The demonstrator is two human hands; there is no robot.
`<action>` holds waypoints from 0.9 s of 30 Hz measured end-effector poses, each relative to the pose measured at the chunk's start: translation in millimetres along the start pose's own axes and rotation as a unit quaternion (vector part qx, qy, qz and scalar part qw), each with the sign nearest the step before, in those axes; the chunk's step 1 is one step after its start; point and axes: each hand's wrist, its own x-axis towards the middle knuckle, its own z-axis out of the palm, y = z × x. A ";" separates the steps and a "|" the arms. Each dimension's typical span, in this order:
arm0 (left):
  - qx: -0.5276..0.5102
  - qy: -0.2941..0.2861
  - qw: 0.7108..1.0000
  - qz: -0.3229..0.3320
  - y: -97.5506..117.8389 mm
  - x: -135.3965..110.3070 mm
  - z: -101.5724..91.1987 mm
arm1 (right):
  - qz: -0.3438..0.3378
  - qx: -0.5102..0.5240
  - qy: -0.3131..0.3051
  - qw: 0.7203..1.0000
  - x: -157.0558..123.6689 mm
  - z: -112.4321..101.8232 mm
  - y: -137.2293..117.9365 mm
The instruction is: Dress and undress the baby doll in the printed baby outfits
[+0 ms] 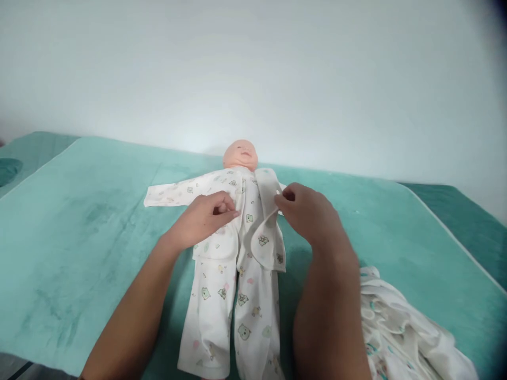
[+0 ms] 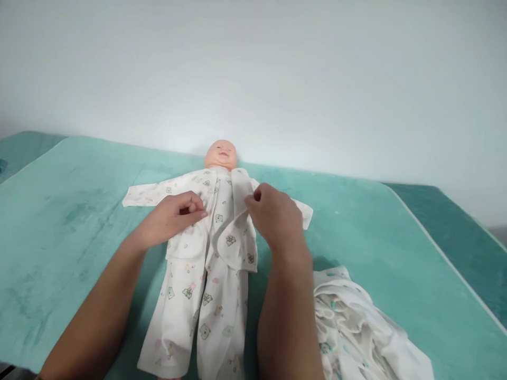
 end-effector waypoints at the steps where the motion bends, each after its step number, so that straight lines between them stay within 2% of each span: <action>1: 0.034 0.028 0.999 -0.009 -1.6 0.5 -0.1 | 0.005 -0.006 0.007 1.000 1.2 -0.8 4.5; 3: 0.102 0.089 0.990 -0.025 -4.0 2.7 3.2 | -0.001 0.022 0.027 0.999 4.3 3.2 8.7; 5: 0.151 0.132 0.979 -0.031 -4.7 5.8 10.5 | -0.038 0.067 0.041 0.996 8.5 13.7 7.1; 8: 0.197 0.147 0.969 -0.002 -3.4 9.4 21.3 | -0.099 0.090 0.037 0.990 16.2 33.9 1.2; 10: 0.193 0.141 0.971 0.012 -2.2 10.0 22.0 | -0.111 0.095 0.039 0.989 22.2 45.0 0.5; 13: 0.120 0.111 0.986 -0.025 -3.3 7.8 8.2 | -0.100 0.133 0.052 0.985 32.6 55.2 9.1; 15: 0.084 0.096 0.990 -0.054 -8.1 5.2 -9.2 | -0.080 0.151 0.052 0.984 40.0 57.8 21.2; 17: 0.095 0.108 0.986 -0.082 -17.1 2.8 -28.7 | -0.054 0.139 0.069 0.986 45.8 56.3 35.8; 19: 0.166 0.143 0.965 -0.147 -29.1 1.0 -46.0 | -0.031 0.106 0.108 0.988 47.7 50.4 48.0; 21: 0.274 0.164 0.919 -0.230 -41.3 0.0 -57.0 | -0.026 0.083 0.138 0.987 44.7 41.6 52.2; 23: 0.360 0.181 0.874 -0.271 -49.9 0.4 -59.2 | -0.051 0.098 0.141 0.984 37.5 34.1 44.7; 25: 0.387 0.223 0.864 -0.234 -53.5 3.4 -52.2 | -0.104 0.150 0.133 0.974 29.2 33.0 27.3; 27: 0.354 0.258 0.891 -0.121 -54.4 9.7 -38.3 | -0.172 0.222 0.104 0.954 23.4 39.8 7.2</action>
